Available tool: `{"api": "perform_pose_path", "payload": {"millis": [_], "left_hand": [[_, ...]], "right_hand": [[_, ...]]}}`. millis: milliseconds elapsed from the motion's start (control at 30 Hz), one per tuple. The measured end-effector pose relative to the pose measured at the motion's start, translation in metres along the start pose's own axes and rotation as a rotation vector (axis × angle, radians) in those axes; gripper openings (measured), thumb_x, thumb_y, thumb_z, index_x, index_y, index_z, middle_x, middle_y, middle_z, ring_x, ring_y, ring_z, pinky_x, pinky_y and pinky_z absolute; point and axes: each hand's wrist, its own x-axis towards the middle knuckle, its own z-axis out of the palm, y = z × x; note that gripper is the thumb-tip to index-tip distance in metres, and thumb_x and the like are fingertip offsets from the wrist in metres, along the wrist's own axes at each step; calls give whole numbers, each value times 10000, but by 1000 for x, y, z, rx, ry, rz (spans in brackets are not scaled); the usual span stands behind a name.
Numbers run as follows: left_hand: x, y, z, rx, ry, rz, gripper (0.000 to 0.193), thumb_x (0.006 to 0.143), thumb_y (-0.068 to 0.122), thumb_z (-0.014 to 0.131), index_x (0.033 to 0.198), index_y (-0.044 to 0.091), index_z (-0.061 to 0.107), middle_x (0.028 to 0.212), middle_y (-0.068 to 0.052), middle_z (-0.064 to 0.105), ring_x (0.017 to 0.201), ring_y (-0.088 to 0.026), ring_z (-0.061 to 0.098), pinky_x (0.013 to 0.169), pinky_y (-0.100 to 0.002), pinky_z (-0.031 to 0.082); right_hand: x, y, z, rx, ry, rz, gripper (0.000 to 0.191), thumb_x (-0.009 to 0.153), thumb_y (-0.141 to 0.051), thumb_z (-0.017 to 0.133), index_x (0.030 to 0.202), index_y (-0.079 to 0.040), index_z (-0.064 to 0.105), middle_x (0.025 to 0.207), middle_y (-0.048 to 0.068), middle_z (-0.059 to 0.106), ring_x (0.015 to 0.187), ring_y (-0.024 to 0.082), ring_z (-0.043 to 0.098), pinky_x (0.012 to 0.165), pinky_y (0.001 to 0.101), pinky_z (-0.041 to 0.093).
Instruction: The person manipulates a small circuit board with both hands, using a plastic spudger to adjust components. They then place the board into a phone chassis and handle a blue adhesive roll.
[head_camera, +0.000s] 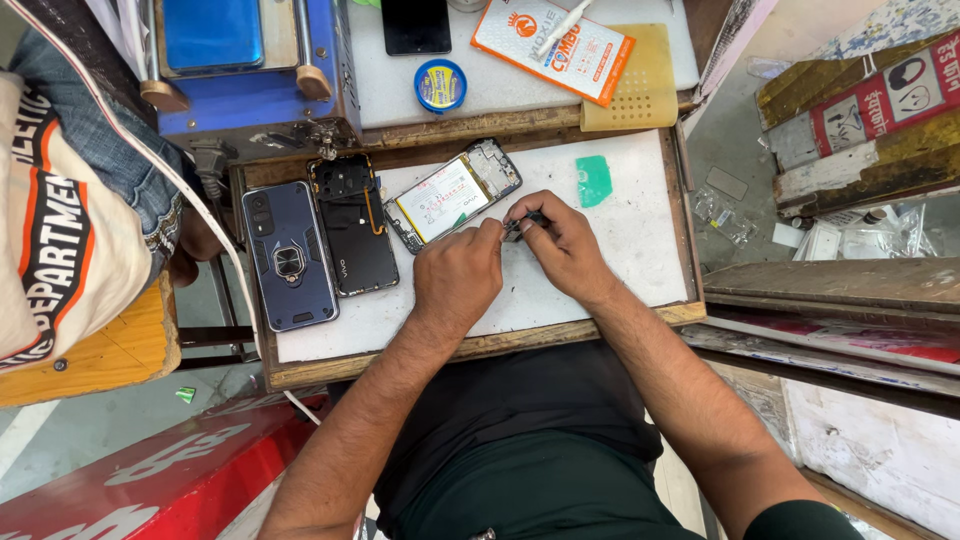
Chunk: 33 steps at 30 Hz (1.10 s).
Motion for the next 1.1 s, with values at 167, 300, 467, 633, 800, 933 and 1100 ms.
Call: {"api": "perform_pose_path", "payload": {"millis": [167, 300, 467, 633, 800, 933, 1100], "left_hand": [[3, 0, -3, 42, -7, 21, 62, 939, 107, 695, 901, 89, 649, 603, -53, 634, 560, -236, 682, 482, -382, 528], [10, -2, -9, 68, -130, 18, 25, 929, 124, 669, 913, 104, 666, 617, -68, 664, 564, -259, 702, 467, -397, 539], [11, -5, -13, -68, -140, -33, 80, 957, 132, 668, 901, 82, 640, 623, -81, 670, 574, -287, 701, 496, -418, 539], [4, -5, -6, -62, -23, 8, 79, 906, 93, 700, 890, 77, 624, 638, -76, 656, 604, -275, 694, 511, -417, 532], [2, -8, -3, -50, -4, 15, 111, 911, 97, 714, 879, 73, 611, 637, -76, 648, 603, -272, 691, 510, -410, 531], [2, -10, -3, -51, -17, 10, 105, 940, 102, 701, 886, 72, 616, 642, -66, 656, 590, -252, 694, 504, -392, 536], [2, -10, -2, -67, -1, 21, 96, 965, 128, 694, 915, 70, 636, 653, -59, 671, 576, -234, 697, 486, -372, 538]], "right_hand": [[-2, -1, 1, -23, 13, 23, 117, 1029, -3, 603, 1143, -30, 594, 1046, 34, 673, 935, 72, 633, 807, 230, 546], [-2, -1, 3, -75, 15, 14, 118, 1011, -3, 650, 1118, -36, 613, 1018, 24, 679, 868, 49, 617, 747, 210, 531], [1, 0, 4, -28, 25, 12, 99, 1015, -13, 638, 1104, -35, 599, 1003, 17, 674, 878, 46, 620, 755, 207, 530], [-1, 0, 5, -31, 39, 28, 91, 1015, -18, 640, 1098, -35, 606, 1004, 18, 679, 885, 52, 629, 764, 210, 541], [0, -1, 4, -24, 24, 64, 88, 1018, -26, 629, 1103, -35, 607, 992, 19, 681, 869, 64, 620, 764, 218, 529], [1, -2, 2, -7, 24, -45, 139, 1044, 31, 530, 1144, -30, 604, 1080, 42, 662, 998, 99, 627, 884, 239, 531], [0, -4, 1, -108, 40, -9, 183, 1030, 65, 522, 1151, -38, 614, 1082, 62, 638, 978, 129, 620, 853, 260, 521]]}}
